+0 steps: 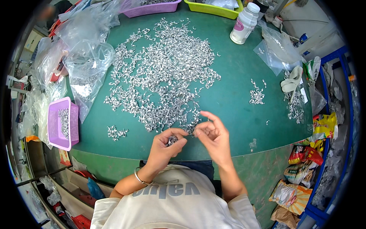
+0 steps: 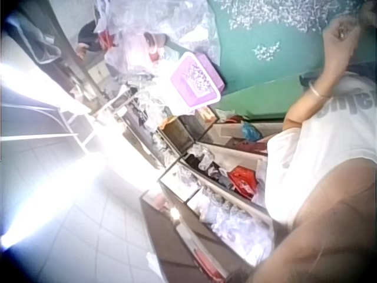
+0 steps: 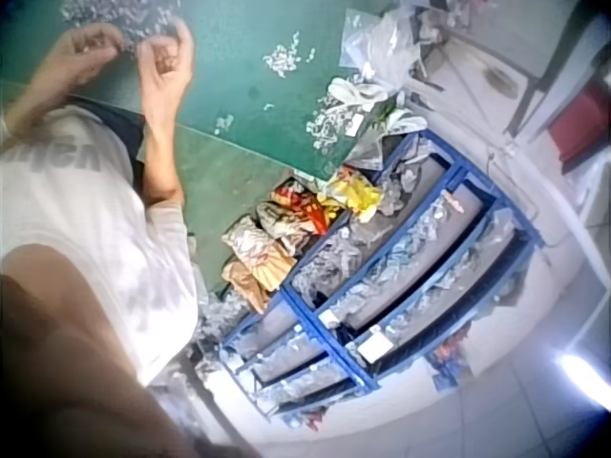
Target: The person sorts and organizes small silver metal components on a workbench, picking them up individually from a large pile and grouping them or placing them into a pink bin.
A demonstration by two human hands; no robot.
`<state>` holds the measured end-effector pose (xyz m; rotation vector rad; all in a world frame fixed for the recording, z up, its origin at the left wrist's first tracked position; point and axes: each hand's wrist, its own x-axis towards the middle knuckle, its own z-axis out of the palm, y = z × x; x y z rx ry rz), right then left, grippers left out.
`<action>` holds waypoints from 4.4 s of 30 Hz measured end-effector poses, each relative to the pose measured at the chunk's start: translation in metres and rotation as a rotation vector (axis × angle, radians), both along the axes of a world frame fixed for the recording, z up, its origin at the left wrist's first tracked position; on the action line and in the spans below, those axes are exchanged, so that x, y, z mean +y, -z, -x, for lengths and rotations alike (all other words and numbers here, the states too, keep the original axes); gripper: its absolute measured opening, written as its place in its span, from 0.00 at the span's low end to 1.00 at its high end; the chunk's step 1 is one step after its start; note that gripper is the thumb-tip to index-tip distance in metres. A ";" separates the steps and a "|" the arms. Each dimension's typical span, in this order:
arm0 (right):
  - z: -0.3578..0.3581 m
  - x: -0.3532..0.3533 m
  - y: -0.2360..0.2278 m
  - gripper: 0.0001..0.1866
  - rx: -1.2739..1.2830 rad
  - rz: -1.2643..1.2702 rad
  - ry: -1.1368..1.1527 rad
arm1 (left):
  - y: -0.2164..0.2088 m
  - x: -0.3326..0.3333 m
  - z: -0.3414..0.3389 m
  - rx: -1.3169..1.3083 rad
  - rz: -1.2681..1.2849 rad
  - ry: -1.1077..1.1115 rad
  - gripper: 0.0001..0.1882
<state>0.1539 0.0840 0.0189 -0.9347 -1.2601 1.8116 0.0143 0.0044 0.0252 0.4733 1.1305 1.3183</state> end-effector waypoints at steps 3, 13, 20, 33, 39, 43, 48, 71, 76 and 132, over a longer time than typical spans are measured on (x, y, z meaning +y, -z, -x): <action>0.002 -0.011 -0.006 0.25 0.074 0.032 -0.083 | 0.000 0.001 -0.003 0.308 -0.136 -0.032 0.11; 0.004 -0.021 -0.022 0.25 0.041 0.064 -0.083 | -0.006 -0.002 -0.001 0.750 -0.377 -0.041 0.15; 0.000 -0.017 -0.022 0.17 -0.146 -0.345 -0.116 | -0.011 -0.003 0.010 0.086 -0.003 0.056 0.10; 0.002 -0.026 -0.029 0.17 0.160 -0.168 0.040 | -0.020 -0.008 0.005 0.435 -0.267 -0.035 0.12; -0.001 -0.026 -0.022 0.15 0.261 0.051 -0.041 | -0.023 -0.009 0.005 0.503 -0.280 -0.042 0.07; 0.000 -0.028 -0.021 0.15 0.279 0.101 -0.040 | -0.024 -0.010 0.006 0.485 -0.276 -0.011 0.06; -0.001 -0.029 -0.022 0.14 0.295 0.116 -0.046 | -0.027 -0.010 0.007 0.308 -0.205 0.020 0.04; -0.010 0.017 0.040 0.13 -0.695 -0.807 0.166 | 0.012 -0.003 0.007 -0.306 0.102 0.103 0.11; -0.004 -0.006 0.010 0.14 -0.064 -0.216 -0.025 | 0.009 -0.001 0.005 -0.210 0.138 0.106 0.11; -0.008 0.020 0.019 0.04 -0.498 -0.471 0.025 | 0.007 -0.001 0.007 -0.361 0.087 -0.076 0.05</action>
